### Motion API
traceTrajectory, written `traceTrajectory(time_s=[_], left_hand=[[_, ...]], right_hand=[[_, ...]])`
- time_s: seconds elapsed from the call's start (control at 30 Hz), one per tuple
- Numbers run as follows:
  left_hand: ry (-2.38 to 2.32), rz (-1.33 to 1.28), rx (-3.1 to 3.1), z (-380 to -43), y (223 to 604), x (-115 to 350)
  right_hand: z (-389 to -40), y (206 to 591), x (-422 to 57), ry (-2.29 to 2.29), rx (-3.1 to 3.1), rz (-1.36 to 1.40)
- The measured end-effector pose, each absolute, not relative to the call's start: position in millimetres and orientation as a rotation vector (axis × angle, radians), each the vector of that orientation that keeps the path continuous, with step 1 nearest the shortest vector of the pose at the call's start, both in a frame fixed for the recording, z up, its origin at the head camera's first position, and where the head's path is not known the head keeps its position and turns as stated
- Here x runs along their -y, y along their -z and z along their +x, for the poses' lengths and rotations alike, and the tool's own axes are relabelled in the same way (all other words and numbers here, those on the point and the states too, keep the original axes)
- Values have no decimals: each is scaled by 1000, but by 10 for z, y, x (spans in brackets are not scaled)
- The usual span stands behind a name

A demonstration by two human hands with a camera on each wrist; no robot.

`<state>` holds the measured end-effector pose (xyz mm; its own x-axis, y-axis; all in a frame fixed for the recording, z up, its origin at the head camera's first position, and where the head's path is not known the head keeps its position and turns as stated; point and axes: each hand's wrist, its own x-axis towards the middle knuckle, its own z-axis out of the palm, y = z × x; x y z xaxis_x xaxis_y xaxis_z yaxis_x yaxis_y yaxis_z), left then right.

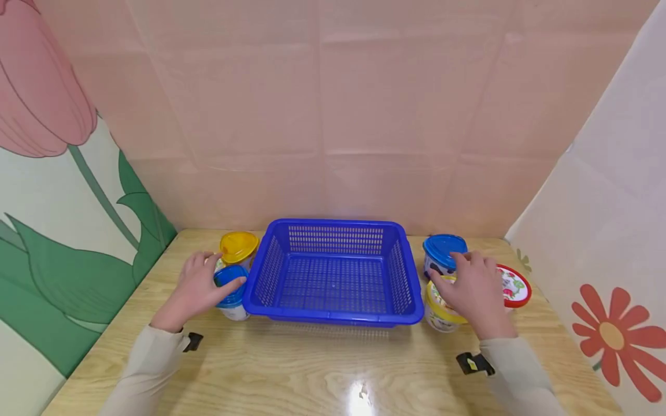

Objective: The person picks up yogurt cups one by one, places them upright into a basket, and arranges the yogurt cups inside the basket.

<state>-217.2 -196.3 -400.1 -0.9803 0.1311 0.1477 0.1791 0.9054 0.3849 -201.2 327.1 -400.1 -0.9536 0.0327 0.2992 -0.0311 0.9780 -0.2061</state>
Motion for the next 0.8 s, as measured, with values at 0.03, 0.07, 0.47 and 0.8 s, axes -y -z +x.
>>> traceTrajectory(time_s=[0.03, 0.07, 0.47, 0.8], left_hand=[[612, -248, 2943, -2162, 4001, 1972], [608, -253, 2939, -2154, 3998, 1976], [513, -221, 3015, -2089, 4009, 2019], [532, -235, 3014, -2072, 4012, 2046]], right_hand=[[-2000, 3987, -3246, -300, 2825, 4], [-1991, 3974, -3223, -304, 2829, 19], [-1976, 3897, -2951, -524, 2982, 40], [-2018, 3938, -2880, -582, 3026, 52]])
